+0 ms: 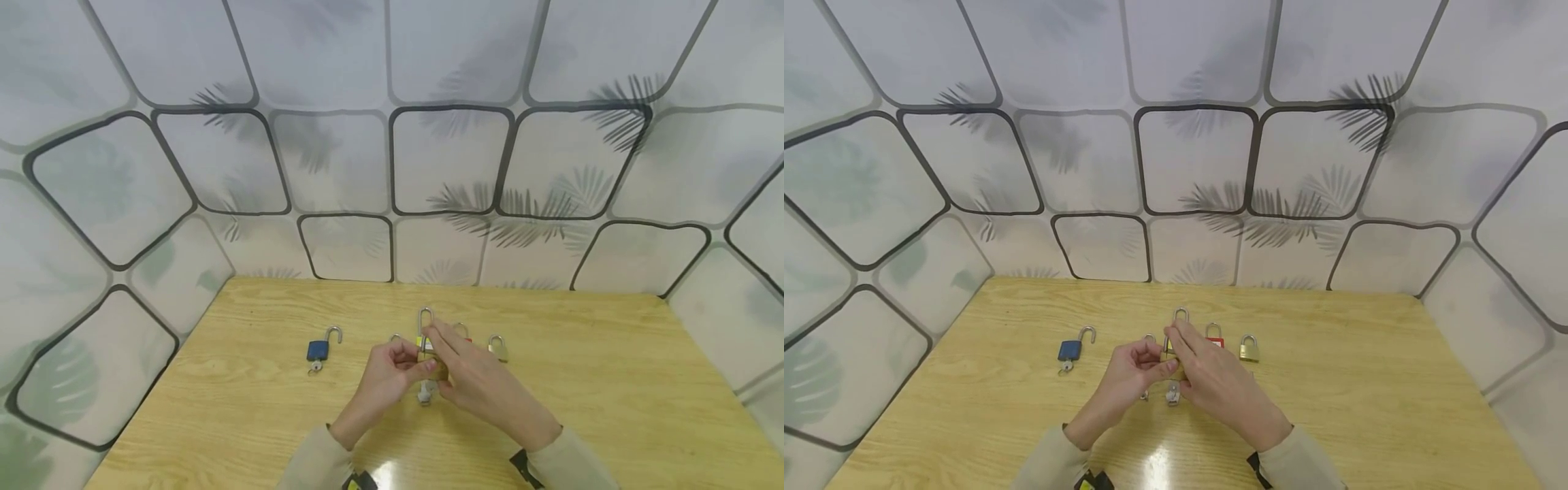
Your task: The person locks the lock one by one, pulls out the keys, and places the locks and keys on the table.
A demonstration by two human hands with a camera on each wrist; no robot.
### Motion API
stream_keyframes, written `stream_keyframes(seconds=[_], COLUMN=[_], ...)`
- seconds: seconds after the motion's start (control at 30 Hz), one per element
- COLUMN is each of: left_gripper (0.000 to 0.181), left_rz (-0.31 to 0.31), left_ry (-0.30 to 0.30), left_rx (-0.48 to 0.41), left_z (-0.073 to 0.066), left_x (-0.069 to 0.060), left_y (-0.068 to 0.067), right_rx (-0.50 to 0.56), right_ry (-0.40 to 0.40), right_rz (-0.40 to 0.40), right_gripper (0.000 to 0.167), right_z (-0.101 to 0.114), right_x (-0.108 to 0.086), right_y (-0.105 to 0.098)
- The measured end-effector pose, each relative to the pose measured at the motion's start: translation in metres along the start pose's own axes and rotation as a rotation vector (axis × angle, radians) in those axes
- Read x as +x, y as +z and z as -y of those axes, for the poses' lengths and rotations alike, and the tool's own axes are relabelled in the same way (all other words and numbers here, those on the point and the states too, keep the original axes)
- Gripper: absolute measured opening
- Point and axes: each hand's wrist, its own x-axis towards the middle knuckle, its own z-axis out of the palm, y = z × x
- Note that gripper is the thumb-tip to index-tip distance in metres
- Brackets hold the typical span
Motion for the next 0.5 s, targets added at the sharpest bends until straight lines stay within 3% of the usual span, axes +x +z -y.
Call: stream_keyframes(seconds=[0.5], left_gripper=[0.023], left_rz=[0.018], left_ry=[0.001], left_rx=[0.008], left_z=[0.0015], left_x=[-0.0015], left_y=[0.0007], right_rx=[0.032], right_ry=[-0.038], right_rz=[-0.006], right_gripper=[0.076], right_z=[-0.0016], right_x=[-0.0030], right_y=[0.0016])
